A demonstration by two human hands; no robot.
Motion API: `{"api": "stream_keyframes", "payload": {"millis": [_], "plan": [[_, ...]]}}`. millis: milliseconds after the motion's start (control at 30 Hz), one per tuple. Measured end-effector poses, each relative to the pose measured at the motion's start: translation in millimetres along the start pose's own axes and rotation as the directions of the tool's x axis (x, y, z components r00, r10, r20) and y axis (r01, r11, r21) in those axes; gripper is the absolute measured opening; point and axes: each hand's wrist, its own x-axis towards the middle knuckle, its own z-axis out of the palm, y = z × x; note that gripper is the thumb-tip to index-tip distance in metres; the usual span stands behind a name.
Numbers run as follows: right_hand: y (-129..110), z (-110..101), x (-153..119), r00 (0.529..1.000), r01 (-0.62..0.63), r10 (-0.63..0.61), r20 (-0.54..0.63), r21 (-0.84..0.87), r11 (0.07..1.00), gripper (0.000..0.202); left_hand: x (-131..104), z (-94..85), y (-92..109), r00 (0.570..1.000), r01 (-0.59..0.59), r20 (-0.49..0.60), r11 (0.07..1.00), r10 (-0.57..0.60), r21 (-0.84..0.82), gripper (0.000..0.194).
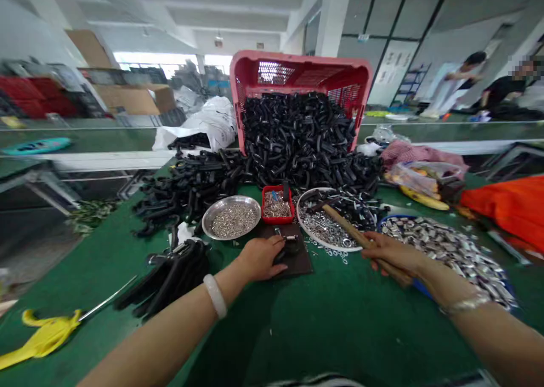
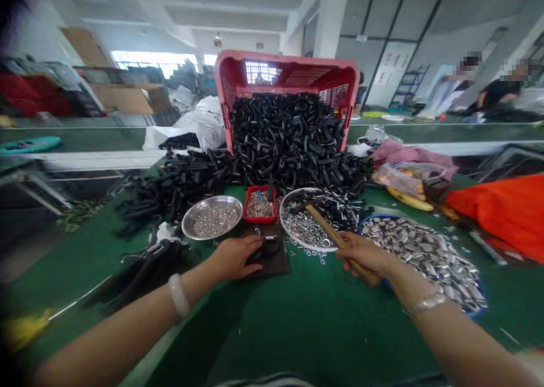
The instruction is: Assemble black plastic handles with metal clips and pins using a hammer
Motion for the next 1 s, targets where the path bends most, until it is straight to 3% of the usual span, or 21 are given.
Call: {"api": "stream_keyframes", "payload": {"millis": [100, 233, 300, 400, 467, 567, 733, 800, 900, 1000], "plan": [[8, 18, -12, 0.992, 0.102, -0.103, -0.068, -0.024, 0.995, 0.08, 2, 11.8, 12, 0.994, 0.111, -0.002, 0.992, -0.111, 0.055, 0.047], [31, 37, -41, 0.947, 0.228, -0.281, -0.154, -0.292, 0.929, 0.073, 6, 17.3, 10, 0.992, 0.128, -0.022, 0.991, -0.127, 0.038, 0.043], [40, 43, -54, 0.912, 0.274, -0.382, -0.15, -0.471, 0.839, 0.065, 7, 16.1, 4, 0.993, 0.112, -0.036, 0.994, -0.112, 0.017, 0.042], [43, 50, -61, 0.861, 0.348, -0.506, -0.052, -0.665, 0.661, 0.053, 7, 13.0, -3, 0.995, 0.094, -0.038, 0.996, -0.094, 0.002, 0.042], [38, 52, -62, 0.856, 0.372, -0.516, 0.02, -0.717, 0.589, 0.05, 7, 12.0, -4, 0.995, 0.096, -0.039, 0.995, -0.096, -0.007, 0.042], [29, 54, -65, 0.862, 0.375, -0.504, 0.058, -0.742, 0.555, 0.049, 5, 12.4, -3, 0.993, 0.109, -0.04, 0.994, -0.11, -0.022, 0.043], [29, 64, -72, 0.768, 0.367, -0.635, -0.083, -0.755, 0.544, 0.053, 5, 13.8, -3, 0.989, 0.142, -0.03, 0.989, -0.144, -0.048, 0.043], [29, 66, -70, 0.816, 0.347, -0.576, -0.056, -0.749, 0.564, 0.051, 5, 14.0, -4, 0.99, 0.133, -0.033, 0.989, -0.135, -0.063, 0.042], [21, 65, -70, 0.889, 0.371, -0.451, 0.084, -0.71, 0.598, 0.048, 4, 14.9, -4, 0.991, 0.123, -0.036, 0.989, -0.126, -0.079, 0.042], [15, 64, -72, 0.862, 0.362, -0.507, 0.005, -0.706, 0.609, 0.05, 3, 17.2, -4, 0.99, 0.129, -0.046, 0.988, -0.133, -0.089, 0.042]]}}
